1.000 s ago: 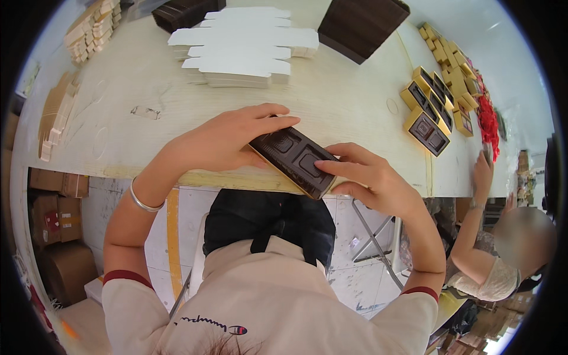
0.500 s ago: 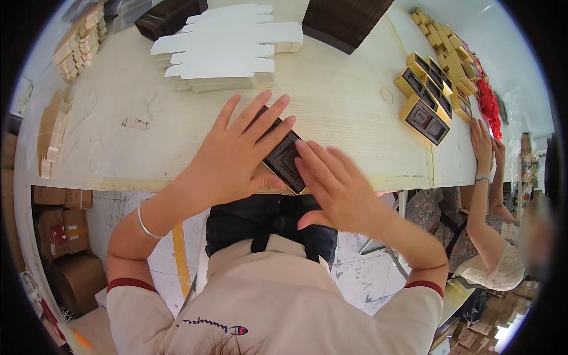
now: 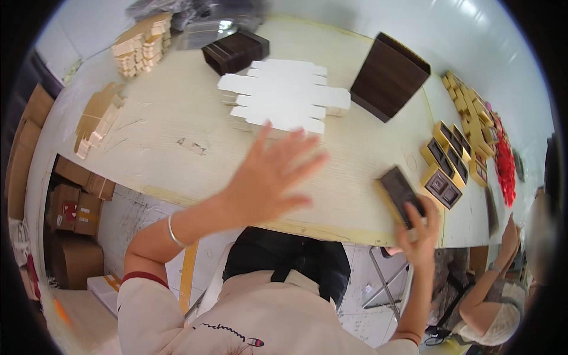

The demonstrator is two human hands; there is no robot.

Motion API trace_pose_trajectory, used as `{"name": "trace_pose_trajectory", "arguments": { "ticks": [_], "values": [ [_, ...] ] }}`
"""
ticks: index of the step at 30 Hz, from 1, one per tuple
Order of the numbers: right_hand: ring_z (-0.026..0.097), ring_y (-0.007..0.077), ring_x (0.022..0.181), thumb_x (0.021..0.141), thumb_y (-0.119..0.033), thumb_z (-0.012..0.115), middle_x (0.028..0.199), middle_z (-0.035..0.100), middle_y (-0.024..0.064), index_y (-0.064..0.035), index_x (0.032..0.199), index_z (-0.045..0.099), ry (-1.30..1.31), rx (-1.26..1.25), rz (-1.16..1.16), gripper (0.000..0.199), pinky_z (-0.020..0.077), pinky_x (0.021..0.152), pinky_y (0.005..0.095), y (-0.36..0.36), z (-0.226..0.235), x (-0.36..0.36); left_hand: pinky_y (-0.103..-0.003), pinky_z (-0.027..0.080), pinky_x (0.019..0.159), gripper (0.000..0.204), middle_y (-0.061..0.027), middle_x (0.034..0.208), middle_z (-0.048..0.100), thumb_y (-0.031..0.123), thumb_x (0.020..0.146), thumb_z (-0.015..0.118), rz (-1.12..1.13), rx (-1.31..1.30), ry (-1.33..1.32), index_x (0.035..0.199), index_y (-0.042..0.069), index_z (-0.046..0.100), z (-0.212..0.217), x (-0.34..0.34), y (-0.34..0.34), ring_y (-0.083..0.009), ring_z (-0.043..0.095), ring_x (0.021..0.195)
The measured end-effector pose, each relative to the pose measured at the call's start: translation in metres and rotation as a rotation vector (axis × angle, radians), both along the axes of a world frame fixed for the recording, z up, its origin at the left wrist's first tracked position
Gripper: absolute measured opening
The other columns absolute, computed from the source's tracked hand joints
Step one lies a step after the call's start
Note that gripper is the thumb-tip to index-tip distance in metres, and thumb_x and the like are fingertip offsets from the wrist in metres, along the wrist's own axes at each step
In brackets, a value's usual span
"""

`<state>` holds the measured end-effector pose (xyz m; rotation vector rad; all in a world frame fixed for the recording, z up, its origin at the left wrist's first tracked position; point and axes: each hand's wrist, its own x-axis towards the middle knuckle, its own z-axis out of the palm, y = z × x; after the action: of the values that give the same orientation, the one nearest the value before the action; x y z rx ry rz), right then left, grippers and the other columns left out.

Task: The person folds flat cardboard pieces into small rectangular boxes and inserts black plastic trays into them. The person repeats this process multiple times, stacking the finished boxes on the table.

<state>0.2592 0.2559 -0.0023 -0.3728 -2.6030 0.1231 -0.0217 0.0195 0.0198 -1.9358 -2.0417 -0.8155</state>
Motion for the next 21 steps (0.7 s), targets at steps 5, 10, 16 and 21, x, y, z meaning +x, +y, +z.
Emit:
{"name": "trace_pose_trajectory", "arguments": {
  "ticks": [5,10,16,21],
  "values": [
    [0.042,0.0408,0.127,0.084,-0.006,0.057,0.135,0.046,0.0233,-0.0001,0.121,0.059,-0.062,0.088,-0.234,0.038,0.0326,0.106,0.0476,0.09,-0.006,0.024,-0.04,0.042,0.097,0.031,-0.0095,0.117,0.062,0.031,0.084,0.067,0.374,0.194,-0.182,0.106,0.008,0.066,-0.007,-0.14,0.02,-0.0287,0.055,0.111],
    [0.039,0.0405,0.13,0.09,-0.012,0.058,0.143,0.039,0.0205,-0.0034,0.13,0.054,0.046,0.154,-0.321,0.04,0.0339,0.106,0.0458,0.118,-0.001,-0.007,-0.037,0.049,0.086,0.052,-0.0122,0.11,0.063,0.044,0.08,0.07,0.921,-0.072,-0.382,0.112,0.004,0.059,0.0,-0.238,0.032,-0.0281,0.06,0.103],
    [0.043,0.0389,0.127,0.08,0.002,0.064,0.138,0.044,0.0202,-0.0007,0.12,0.058,0.115,0.053,-0.154,0.041,0.0382,0.103,0.0444,0.052,-0.002,-0.031,-0.039,0.045,0.092,0.058,-0.016,0.117,0.06,0.045,0.079,0.071,1.022,0.095,-0.327,0.116,0.003,0.054,-0.019,-0.249,0.043,-0.0299,0.054,0.114],
    [0.049,0.0406,0.12,0.077,0.002,0.065,0.131,0.05,0.0216,0.0013,0.113,0.061,0.082,0.021,0.086,0.036,0.0417,0.099,0.0453,0.013,-0.005,-0.056,-0.039,0.045,0.095,0.055,-0.0141,0.124,0.056,0.028,0.079,0.074,0.284,-0.054,-0.18,0.124,0.005,0.054,0.002,-0.148,0.041,-0.0308,0.053,0.113]
  ]
}}
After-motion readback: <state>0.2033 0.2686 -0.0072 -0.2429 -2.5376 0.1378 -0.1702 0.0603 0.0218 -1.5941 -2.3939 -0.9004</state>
